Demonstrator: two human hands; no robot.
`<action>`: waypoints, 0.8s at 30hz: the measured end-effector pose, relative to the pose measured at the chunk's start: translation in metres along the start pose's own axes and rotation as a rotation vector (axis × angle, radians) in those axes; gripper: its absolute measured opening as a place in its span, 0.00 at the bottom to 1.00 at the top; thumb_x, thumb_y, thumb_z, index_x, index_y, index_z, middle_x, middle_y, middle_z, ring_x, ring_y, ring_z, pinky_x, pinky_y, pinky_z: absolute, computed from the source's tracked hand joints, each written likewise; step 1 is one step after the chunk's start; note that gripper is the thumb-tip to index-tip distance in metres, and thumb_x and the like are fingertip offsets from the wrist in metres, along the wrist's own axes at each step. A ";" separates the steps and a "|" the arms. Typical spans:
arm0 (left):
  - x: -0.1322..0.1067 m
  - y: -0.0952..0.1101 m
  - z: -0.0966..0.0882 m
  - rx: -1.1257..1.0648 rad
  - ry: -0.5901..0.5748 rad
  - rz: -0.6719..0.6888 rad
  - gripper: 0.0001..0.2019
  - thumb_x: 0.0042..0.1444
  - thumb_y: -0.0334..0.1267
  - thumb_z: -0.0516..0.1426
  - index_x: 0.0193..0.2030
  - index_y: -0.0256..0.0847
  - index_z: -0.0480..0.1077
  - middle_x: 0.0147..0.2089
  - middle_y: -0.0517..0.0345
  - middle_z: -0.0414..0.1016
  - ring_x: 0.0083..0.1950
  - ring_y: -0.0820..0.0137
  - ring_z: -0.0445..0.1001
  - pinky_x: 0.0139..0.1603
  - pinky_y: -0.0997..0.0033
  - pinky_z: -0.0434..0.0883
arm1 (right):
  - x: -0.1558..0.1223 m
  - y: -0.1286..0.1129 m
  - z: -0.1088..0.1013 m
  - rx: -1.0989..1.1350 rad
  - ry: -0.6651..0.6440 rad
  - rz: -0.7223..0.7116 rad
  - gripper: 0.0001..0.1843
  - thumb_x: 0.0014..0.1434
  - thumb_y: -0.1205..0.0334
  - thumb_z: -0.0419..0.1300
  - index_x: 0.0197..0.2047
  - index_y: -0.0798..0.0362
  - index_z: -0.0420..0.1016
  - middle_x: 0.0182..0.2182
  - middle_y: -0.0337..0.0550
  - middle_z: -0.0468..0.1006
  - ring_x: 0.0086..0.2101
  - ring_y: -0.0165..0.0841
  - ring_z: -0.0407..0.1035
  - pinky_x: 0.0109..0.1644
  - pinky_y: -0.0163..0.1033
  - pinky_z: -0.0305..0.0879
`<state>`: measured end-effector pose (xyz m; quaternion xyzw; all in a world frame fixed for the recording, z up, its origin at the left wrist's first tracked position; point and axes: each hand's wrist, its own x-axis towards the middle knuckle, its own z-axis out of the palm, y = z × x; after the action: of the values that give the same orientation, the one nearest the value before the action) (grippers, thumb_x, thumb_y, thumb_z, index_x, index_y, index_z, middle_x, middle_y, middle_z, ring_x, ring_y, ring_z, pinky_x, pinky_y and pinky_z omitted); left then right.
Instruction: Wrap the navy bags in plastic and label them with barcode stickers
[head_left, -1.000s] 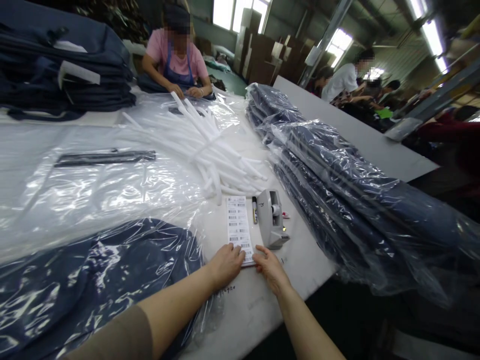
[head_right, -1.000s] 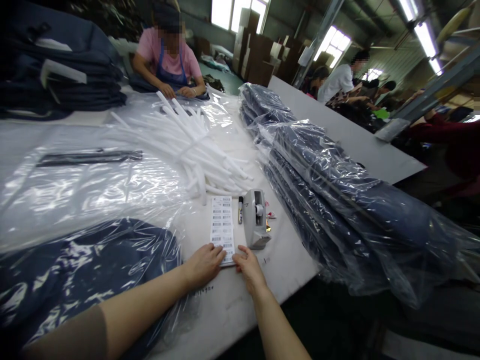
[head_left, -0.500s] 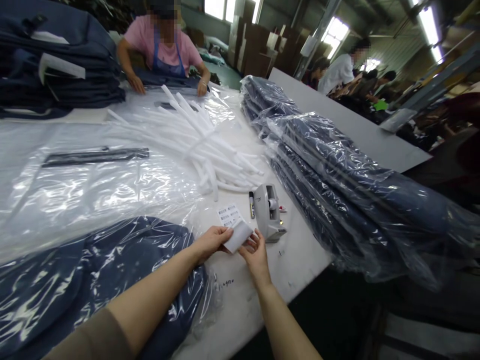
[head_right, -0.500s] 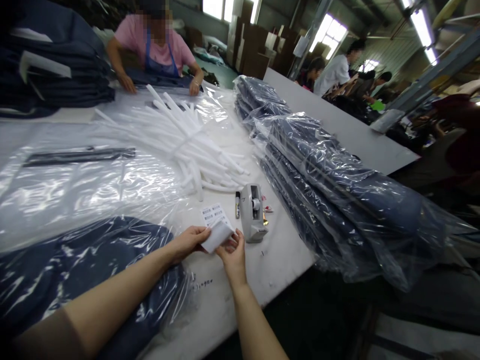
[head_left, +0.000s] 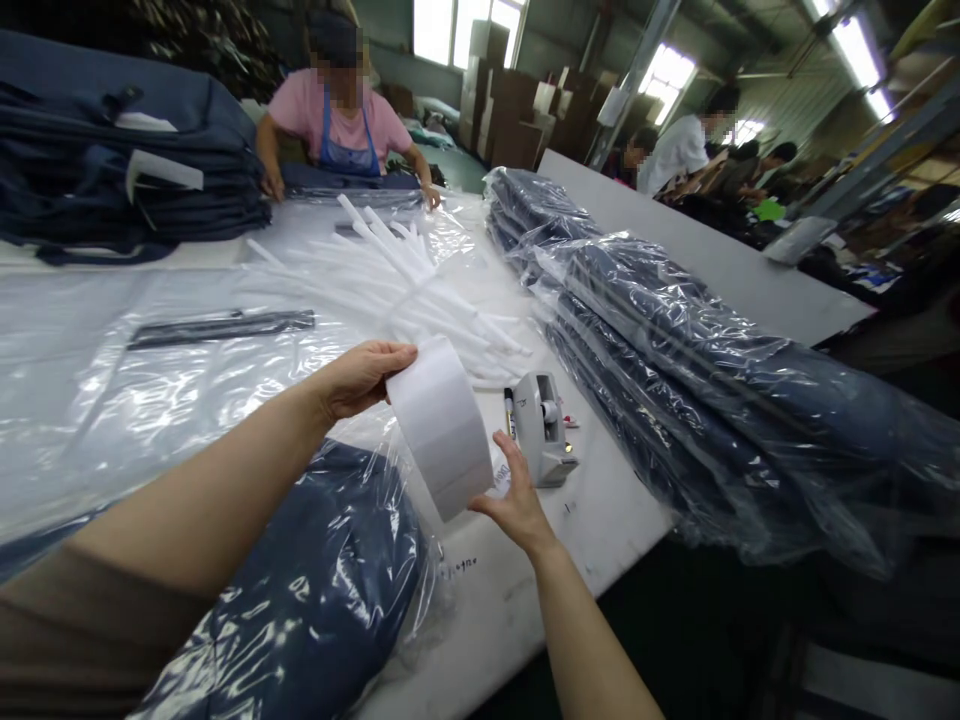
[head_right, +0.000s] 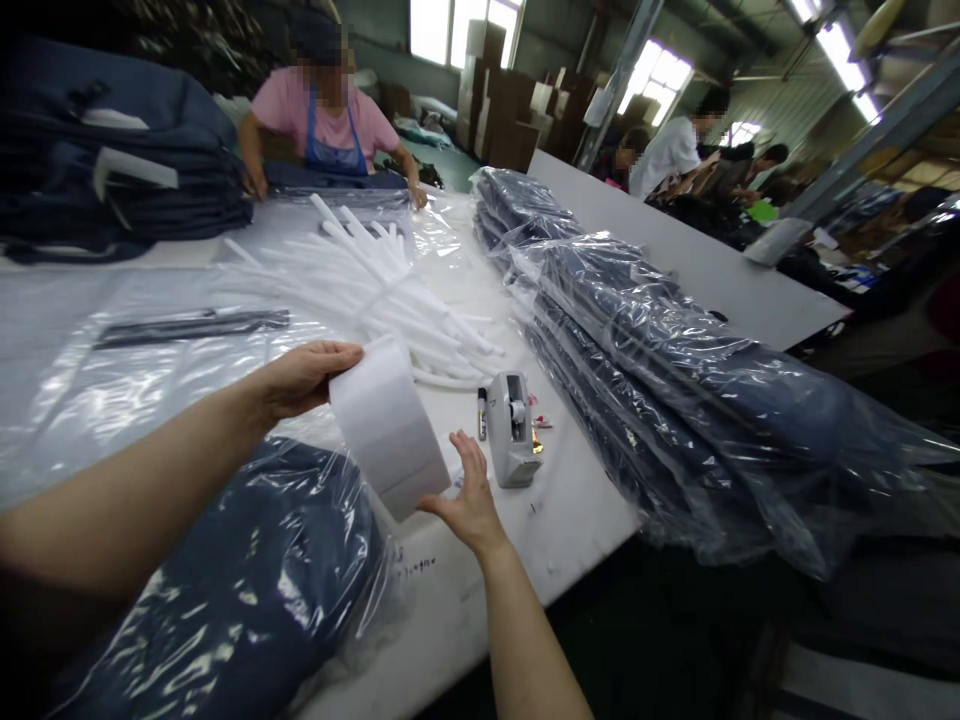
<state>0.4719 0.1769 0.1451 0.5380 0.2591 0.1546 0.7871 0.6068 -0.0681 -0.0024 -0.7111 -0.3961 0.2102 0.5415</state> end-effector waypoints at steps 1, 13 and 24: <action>0.001 0.004 -0.002 0.037 -0.009 0.010 0.14 0.43 0.41 0.68 0.23 0.31 0.71 0.18 0.56 0.65 0.18 0.74 0.63 0.16 0.79 0.63 | -0.001 0.006 -0.004 -0.030 0.002 0.024 0.46 0.38 0.60 0.73 0.61 0.46 0.63 0.62 0.47 0.63 0.63 0.47 0.54 0.67 0.56 0.47; -0.011 0.061 -0.019 0.315 -0.140 0.082 0.15 0.46 0.45 0.66 0.26 0.32 0.73 0.22 0.55 0.67 0.21 0.74 0.65 0.20 0.79 0.64 | 0.033 0.001 0.007 0.078 -0.112 -0.043 0.64 0.28 0.59 0.76 0.67 0.48 0.51 0.68 0.51 0.49 0.67 0.45 0.42 0.69 0.53 0.39; 0.009 -0.067 -0.003 -0.215 0.061 -0.248 0.10 0.58 0.39 0.59 0.36 0.32 0.73 0.34 0.47 0.76 0.32 0.65 0.75 0.32 0.67 0.77 | -0.050 -0.016 0.034 0.450 0.004 0.392 0.20 0.54 0.43 0.62 0.33 0.54 0.75 0.26 0.40 0.78 0.28 0.34 0.70 0.32 0.37 0.67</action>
<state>0.4757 0.1588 0.0802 0.4098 0.3295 0.0991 0.8448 0.5470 -0.0850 -0.0054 -0.6367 -0.1935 0.3919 0.6353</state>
